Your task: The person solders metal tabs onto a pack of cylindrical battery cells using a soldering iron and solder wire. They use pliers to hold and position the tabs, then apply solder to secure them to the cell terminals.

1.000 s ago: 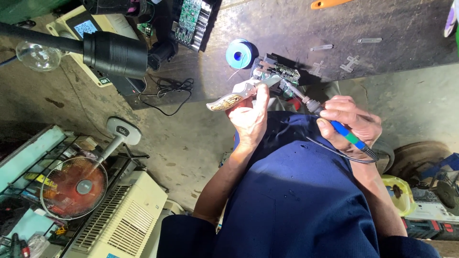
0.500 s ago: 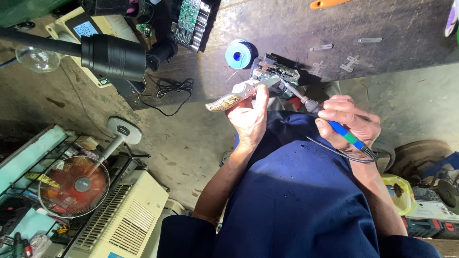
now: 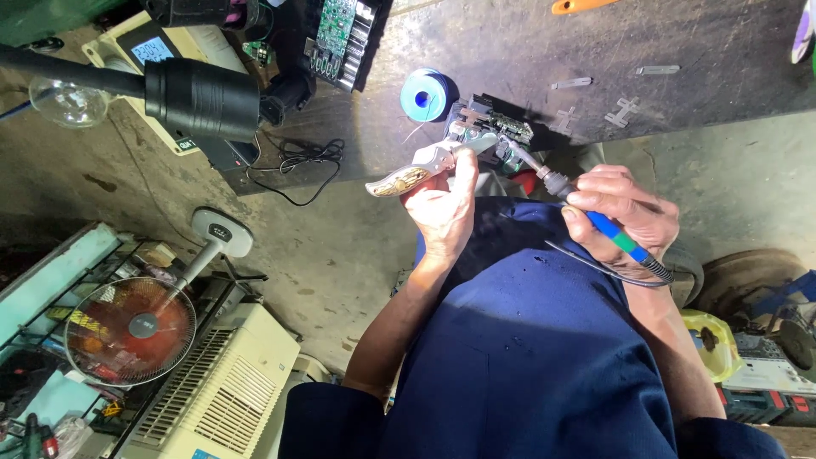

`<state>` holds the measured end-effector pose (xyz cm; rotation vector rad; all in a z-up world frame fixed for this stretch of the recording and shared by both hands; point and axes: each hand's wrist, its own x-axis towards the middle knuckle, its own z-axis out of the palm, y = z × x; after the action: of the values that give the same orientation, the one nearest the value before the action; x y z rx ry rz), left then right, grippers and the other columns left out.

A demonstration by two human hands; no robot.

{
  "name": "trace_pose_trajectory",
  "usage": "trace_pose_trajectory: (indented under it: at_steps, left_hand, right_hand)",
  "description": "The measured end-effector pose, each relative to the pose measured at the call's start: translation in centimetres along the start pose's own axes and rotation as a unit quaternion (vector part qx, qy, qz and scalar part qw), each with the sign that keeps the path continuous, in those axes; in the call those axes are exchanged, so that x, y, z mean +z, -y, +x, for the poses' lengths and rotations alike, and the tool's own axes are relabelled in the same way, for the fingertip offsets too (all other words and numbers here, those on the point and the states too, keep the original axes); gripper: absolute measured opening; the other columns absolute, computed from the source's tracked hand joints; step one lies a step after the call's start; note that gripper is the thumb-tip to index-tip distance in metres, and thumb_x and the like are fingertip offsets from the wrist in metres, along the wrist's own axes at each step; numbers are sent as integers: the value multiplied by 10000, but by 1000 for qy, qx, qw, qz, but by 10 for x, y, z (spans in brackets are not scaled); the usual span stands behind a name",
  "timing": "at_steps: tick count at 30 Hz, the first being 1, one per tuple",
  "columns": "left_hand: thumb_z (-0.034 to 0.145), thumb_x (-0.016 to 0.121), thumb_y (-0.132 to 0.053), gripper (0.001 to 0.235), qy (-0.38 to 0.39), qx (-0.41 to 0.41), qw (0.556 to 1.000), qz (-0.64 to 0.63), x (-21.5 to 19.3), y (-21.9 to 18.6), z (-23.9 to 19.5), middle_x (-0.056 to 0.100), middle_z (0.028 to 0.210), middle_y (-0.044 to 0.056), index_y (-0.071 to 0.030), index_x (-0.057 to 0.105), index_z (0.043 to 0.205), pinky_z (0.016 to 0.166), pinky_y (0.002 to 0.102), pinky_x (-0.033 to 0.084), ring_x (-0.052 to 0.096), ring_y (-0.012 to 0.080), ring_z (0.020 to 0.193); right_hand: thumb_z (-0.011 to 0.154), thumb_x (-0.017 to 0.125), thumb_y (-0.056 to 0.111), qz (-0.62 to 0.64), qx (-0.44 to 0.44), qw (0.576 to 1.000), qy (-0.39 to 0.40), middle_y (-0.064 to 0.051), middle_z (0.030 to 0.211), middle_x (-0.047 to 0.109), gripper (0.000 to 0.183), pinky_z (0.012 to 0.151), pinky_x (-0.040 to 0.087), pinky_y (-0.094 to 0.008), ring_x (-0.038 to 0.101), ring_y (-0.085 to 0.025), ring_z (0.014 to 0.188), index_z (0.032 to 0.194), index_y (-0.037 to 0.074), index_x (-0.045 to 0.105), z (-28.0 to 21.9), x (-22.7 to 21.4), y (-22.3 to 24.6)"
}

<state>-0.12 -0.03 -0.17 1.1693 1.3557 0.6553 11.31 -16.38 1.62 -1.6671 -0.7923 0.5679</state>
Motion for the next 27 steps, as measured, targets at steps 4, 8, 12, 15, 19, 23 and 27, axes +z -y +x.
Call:
trace_pose_trajectory:
  at_steps: [4, 8, 12, 15, 19, 23, 27]
  left_hand:
    - [879, 728, 13, 147, -10, -13, 1000, 2, 0, 0, 0, 637, 878, 13, -81, 618, 852, 861, 273, 587, 637, 99, 861]
    - [895, 709, 16, 138, -4, 1, 1000, -1, 1, -3, 1, 637, 875, 17, -78, 619, 848, 865, 286, 582, 633, 105, 858]
    - [857, 726, 70, 193, -15, -1, 1000, -15, 2, -2, 1, 614, 866, 19, -70, 595, 841, 849, 275, 581, 619, 104, 855]
    - [880, 696, 63, 184, -1, 9, 1000, -14, 4, -4, 1, 616, 868, 21, -76, 589, 827, 852, 277, 565, 618, 107, 854]
    - [855, 722, 66, 204, -28, -3, 999, -23, 4, -1, 1, 610, 835, 12, -77, 585, 805, 826, 283, 578, 609, 96, 825]
    - [853, 738, 34, 179, -35, 3, 999, -1, 4, 0, 1, 620, 818, 5, -70, 605, 797, 796, 290, 585, 601, 88, 797]
    - [856, 728, 64, 210, -19, 21, 999, -19, 4, -1, 1, 597, 829, -8, -86, 590, 808, 791, 279, 564, 572, 81, 803]
  right_hand:
    - [955, 757, 9, 7, 11, 1000, 4, -202, 990, 697, 125, 965, 602, -507, 679, -325, 883, 1059, -44, 711, -1, 0, 0]
    - [949, 760, 1, -1, 12, 1000, -12, -214, 955, 703, 120, 969, 607, -520, 694, -327, 883, 1039, -57, 705, 2, -1, 5]
    - [969, 756, 30, -5, 4, 1000, -31, -195, 924, 681, 118, 951, 605, -517, 651, -290, 834, 1028, -55, 698, 3, -3, 7]
    - [967, 749, 59, 5, 19, 999, -45, -182, 896, 666, 131, 923, 592, -499, 625, -278, 805, 1018, -46, 690, 0, -5, 7]
    - [965, 746, 50, -3, 24, 998, -53, -206, 899, 660, 140, 930, 599, -523, 616, -293, 810, 1012, -66, 683, -2, -6, 7]
    - [979, 760, 84, -31, 14, 997, -63, -185, 939, 676, 174, 977, 622, -547, 638, -302, 844, 1027, -62, 678, -11, -10, -2]
    - [985, 752, 49, -37, 18, 998, -56, -187, 968, 674, 155, 1028, 610, -556, 638, -303, 860, 1057, -57, 666, -16, -14, -5]
